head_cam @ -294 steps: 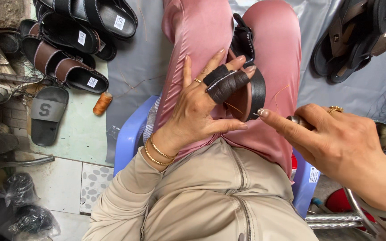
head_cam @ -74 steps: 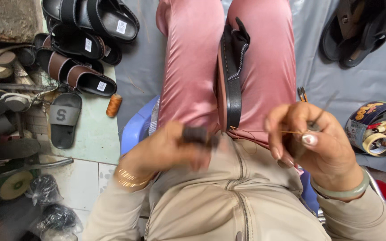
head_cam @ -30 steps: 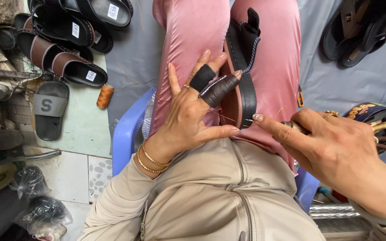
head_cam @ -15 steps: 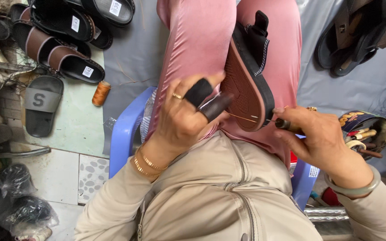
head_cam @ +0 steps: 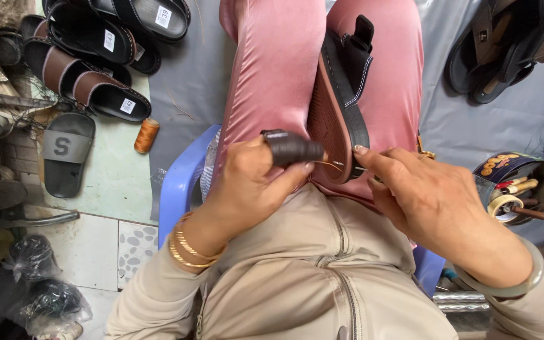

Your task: The person stitches the sole of a black sandal by hand using a needle and thread, pulling the thread through the material and securing it.

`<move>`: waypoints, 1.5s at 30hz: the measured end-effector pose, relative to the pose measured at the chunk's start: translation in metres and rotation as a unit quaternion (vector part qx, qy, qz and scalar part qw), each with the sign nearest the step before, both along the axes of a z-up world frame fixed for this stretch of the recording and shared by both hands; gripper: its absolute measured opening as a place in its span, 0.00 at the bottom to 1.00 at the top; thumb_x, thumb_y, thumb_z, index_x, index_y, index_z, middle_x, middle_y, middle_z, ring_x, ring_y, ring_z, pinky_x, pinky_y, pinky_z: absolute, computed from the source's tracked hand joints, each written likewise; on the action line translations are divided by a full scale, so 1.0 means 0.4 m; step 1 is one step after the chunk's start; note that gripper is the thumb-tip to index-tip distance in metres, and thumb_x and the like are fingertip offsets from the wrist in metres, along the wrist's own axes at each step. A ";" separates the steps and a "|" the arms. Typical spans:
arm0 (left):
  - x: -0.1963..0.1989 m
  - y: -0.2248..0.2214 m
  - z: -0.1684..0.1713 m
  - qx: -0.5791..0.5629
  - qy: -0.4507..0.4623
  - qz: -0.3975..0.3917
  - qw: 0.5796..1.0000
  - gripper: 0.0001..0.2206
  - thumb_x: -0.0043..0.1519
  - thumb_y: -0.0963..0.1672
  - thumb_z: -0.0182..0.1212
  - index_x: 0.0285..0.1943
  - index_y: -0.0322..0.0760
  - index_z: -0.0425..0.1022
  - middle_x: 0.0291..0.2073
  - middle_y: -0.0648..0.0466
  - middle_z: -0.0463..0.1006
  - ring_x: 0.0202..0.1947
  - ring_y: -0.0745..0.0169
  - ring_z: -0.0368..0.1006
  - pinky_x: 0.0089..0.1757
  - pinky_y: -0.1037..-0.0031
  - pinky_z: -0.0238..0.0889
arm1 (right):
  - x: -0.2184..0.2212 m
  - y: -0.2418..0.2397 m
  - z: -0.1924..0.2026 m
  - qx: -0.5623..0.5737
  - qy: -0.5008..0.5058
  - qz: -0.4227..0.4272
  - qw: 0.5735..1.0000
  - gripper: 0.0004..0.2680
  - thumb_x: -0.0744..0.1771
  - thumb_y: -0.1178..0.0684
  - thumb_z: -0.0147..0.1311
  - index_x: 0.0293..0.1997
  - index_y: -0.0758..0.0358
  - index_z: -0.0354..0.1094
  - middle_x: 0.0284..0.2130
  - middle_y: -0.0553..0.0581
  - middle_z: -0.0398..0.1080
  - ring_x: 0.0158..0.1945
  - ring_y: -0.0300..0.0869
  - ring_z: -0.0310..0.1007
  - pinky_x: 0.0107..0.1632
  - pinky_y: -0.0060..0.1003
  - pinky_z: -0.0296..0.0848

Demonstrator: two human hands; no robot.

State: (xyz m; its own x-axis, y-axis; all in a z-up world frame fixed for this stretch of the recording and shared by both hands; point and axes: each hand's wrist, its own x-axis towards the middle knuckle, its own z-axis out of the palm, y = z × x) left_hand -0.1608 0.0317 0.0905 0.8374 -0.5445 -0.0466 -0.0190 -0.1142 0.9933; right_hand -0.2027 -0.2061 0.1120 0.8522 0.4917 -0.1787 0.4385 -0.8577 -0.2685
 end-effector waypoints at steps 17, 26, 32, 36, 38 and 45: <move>-0.061 -0.107 -0.054 0.320 -0.347 0.108 0.875 0.35 0.48 0.59 0.72 0.53 0.38 0.63 0.42 0.46 0.71 0.27 0.51 0.67 0.30 0.61 0.63 | -0.026 -0.263 0.074 0.013 0.205 -0.085 0.975 0.24 0.60 0.57 0.46 0.64 0.43 0.53 0.16 0.52 0.62 0.17 0.44 0.64 0.26 0.36 0.66; -0.083 -0.015 -0.006 0.117 -0.233 0.086 0.962 0.08 0.52 0.40 0.62 0.39 0.34 0.72 0.27 0.50 0.76 0.25 0.50 0.74 0.31 0.65 0.65 | -0.046 -0.130 0.083 0.274 0.304 0.001 0.912 0.08 0.64 0.49 0.42 0.36 0.56 0.67 0.31 0.45 0.74 0.34 0.35 0.78 0.35 0.27 0.73; -0.086 0.090 0.100 0.269 -0.215 0.133 0.929 0.19 0.49 0.47 0.68 0.46 0.33 0.71 0.38 0.48 0.77 0.38 0.56 0.76 0.43 0.72 0.68 | -0.021 -0.059 0.057 0.284 0.121 -0.229 0.923 0.07 0.59 0.52 0.56 0.28 0.66 0.65 0.40 0.57 0.71 0.36 0.36 0.70 0.35 0.26 0.65; -0.039 0.006 0.000 0.332 -0.233 0.078 0.911 0.44 0.46 0.58 0.72 0.67 0.45 0.52 0.65 0.37 0.53 0.66 0.33 0.54 0.63 0.55 0.54 | -0.022 -0.008 0.001 0.242 0.051 -0.171 0.954 0.28 0.54 0.37 0.61 0.49 0.64 0.56 0.43 0.57 0.67 0.35 0.41 0.72 0.37 0.34 0.69; -0.040 -0.055 -0.040 0.410 -0.372 0.028 0.832 0.38 0.53 0.65 0.59 0.66 0.52 0.56 0.63 0.46 0.60 0.56 0.44 0.67 0.41 0.63 0.68 | -0.016 0.011 0.001 0.222 -0.088 -0.094 0.967 0.04 0.64 0.64 0.50 0.34 0.59 0.63 0.25 0.51 0.65 0.25 0.41 0.63 0.28 0.34 0.59; -0.032 -0.086 -0.083 0.267 -0.443 0.082 0.852 0.11 0.64 0.41 0.50 0.55 0.40 0.64 0.52 0.39 0.68 0.39 0.42 0.73 0.34 0.60 0.65 | -0.019 0.039 -0.007 0.300 0.106 -0.104 0.942 0.06 0.63 0.57 0.51 0.41 0.59 0.69 0.30 0.49 0.74 0.31 0.40 0.74 0.35 0.32 0.68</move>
State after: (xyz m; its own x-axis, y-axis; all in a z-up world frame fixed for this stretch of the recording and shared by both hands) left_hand -0.1735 -0.0025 0.0573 0.7363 -0.5155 0.4382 -0.6736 -0.6195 0.4030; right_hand -0.2105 -0.1904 0.1092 0.9177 0.3847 -0.0991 0.1597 -0.5855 -0.7948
